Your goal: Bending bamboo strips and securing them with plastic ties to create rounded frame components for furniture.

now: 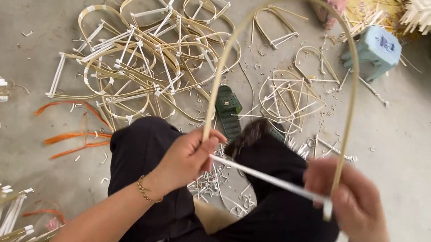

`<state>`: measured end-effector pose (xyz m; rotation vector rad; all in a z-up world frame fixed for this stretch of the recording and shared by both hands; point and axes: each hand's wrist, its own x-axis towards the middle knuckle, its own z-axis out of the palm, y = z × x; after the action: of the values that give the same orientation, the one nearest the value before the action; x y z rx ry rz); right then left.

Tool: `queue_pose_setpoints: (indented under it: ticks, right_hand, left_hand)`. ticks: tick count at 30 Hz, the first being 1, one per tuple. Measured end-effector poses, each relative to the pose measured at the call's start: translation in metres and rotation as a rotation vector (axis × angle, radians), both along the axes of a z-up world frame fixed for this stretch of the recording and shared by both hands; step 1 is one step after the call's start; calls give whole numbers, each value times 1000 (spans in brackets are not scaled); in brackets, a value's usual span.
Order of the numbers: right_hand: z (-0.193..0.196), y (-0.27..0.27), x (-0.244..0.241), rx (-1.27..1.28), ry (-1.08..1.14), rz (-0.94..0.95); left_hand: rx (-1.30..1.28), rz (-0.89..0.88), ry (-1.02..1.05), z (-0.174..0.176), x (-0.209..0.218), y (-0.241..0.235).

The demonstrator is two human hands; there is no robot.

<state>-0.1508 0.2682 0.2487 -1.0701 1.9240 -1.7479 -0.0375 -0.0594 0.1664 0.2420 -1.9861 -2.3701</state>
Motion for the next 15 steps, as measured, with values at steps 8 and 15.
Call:
queue_pose_setpoints:
  ticks: [8, 15]
  right_hand:
    - [-69, -86, -232, 537, -5, -442]
    - [-301, -123, -436, 1201, 288, -298]
  left_hand:
    - [799, 271, -250, -11, -76, -73]
    - [1172, 443, -86, -92, -103, -118]
